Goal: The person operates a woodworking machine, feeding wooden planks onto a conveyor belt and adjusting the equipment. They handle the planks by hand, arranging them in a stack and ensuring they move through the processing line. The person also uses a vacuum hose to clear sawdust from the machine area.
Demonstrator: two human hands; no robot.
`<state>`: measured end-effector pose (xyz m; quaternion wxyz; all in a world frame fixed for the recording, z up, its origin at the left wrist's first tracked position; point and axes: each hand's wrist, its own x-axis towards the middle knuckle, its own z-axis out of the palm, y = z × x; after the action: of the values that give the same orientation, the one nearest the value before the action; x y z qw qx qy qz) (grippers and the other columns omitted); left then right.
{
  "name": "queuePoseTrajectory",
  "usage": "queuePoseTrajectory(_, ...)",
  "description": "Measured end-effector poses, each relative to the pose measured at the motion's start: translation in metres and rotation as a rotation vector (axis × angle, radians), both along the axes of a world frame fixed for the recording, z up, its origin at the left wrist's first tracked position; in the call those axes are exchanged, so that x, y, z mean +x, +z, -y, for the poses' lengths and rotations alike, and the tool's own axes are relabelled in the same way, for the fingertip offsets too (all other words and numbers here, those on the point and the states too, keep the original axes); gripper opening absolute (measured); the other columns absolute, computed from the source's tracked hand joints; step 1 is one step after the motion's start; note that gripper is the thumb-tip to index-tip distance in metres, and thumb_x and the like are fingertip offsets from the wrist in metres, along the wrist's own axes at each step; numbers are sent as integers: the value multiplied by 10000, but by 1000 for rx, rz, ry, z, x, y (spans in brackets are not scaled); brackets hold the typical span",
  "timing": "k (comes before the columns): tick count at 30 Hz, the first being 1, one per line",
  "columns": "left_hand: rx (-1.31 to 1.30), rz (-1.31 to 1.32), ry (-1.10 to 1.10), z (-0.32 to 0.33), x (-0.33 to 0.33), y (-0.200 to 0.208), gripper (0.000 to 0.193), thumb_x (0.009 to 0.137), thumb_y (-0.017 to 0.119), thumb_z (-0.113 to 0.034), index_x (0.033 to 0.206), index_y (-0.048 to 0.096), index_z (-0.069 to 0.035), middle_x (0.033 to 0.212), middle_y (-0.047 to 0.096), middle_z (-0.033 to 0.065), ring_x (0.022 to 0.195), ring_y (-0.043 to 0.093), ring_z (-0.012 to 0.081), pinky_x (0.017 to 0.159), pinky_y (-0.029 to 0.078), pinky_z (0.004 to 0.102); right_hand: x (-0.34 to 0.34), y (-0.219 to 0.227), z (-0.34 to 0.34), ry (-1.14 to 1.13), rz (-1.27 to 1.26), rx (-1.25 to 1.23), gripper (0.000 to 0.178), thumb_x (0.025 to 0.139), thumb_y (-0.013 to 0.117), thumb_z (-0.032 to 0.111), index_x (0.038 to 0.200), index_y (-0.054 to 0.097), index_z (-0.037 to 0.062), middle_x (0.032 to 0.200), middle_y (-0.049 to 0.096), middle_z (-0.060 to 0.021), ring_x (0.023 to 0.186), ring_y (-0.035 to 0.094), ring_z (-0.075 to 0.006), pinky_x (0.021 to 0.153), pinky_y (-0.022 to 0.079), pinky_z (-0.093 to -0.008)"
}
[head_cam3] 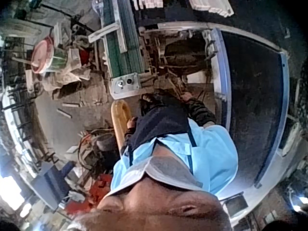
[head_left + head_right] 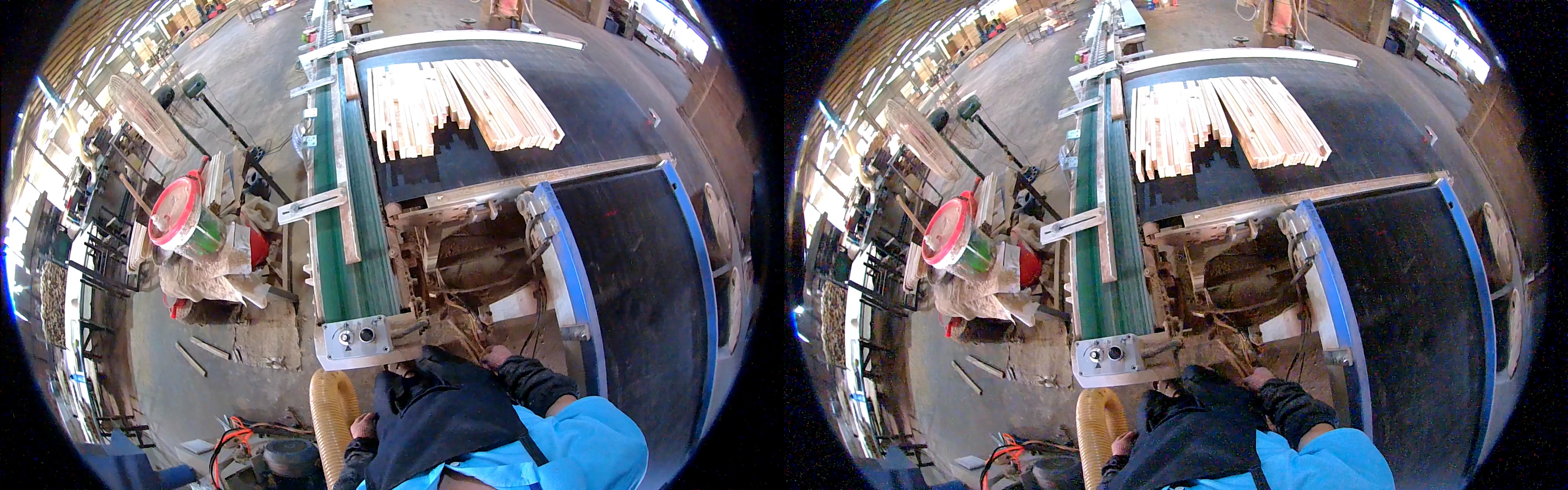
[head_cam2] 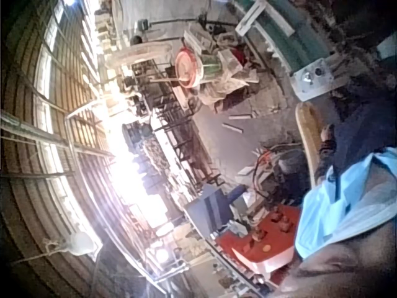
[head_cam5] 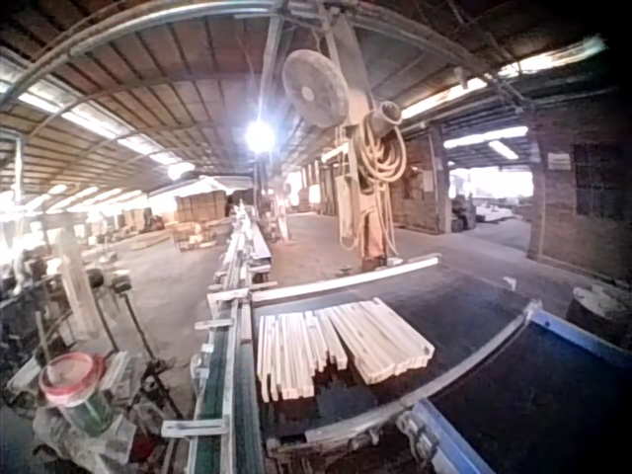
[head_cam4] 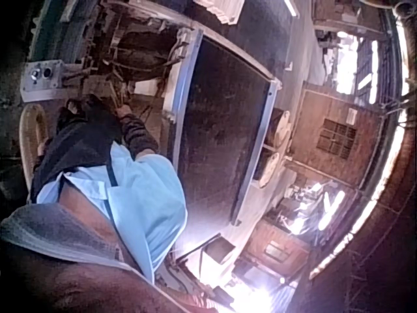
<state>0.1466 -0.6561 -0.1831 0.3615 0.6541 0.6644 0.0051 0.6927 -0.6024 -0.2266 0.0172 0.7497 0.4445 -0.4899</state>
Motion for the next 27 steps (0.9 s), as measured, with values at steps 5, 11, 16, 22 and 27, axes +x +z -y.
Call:
queuePoseTrajectory(5, -121, 127, 162, 5, 1, -20, 264, 948, 649, -280, 1175, 763, -209, 1257, 742, 96, 1246, 655, 301, 1045, 534, 389, 7, 1, 1, 11, 65, -2, 299, 873, 713, 312, 975, 761, 35, 844, 769, -143, 786, 757, -275, 718, 590, -416)
queuePoseTrajectory(11, -175, 186, 278, 5, -2, -26, 266, 963, 638, -291, 1181, 771, -215, 1270, 740, 99, 1244, 659, 307, 1054, 530, 394, 1, 28, -13, -40, -15, -23, 404, 869, 686, 366, 1102, 759, 45, 1021, 755, -216, 957, 720, -383, 841, 571, -469)
queuePoseTrajectory(16, -142, 388, 363, 8, -11, -39, 278, 970, 626, -275, 1200, 773, -218, 1295, 733, 101, 1249, 658, 309, 1077, 516, 383, 0, 23, -12, -100, -142, -38, 458, 856, 676, 386, 1184, 761, 77, 1110, 753, -235, 1043, 711, -419, 902, 565, -486)
queuePoseTrajectory(22, -51, -11, 23, -4, 5, -3, 272, 965, 622, -254, 1186, 778, -224, 1284, 737, 107, 1252, 659, 310, 1074, 520, 384, 0, 16, -11, -109, -74, 61, 275, 881, 689, 253, 1017, 767, 27, 799, 750, -135, 719, 728, -271, 676, 571, -402)
queuePoseTrajectory(27, -46, -29, -8, -11, 14, 17, 253, 939, 635, -232, 1144, 784, -232, 1288, 733, 122, 1247, 665, 323, 1054, 534, 390, -1, 28, -12, -102, -108, 53, 301, 873, 694, 252, 1061, 766, 28, 804, 749, -138, 701, 724, -281, 659, 572, -399)
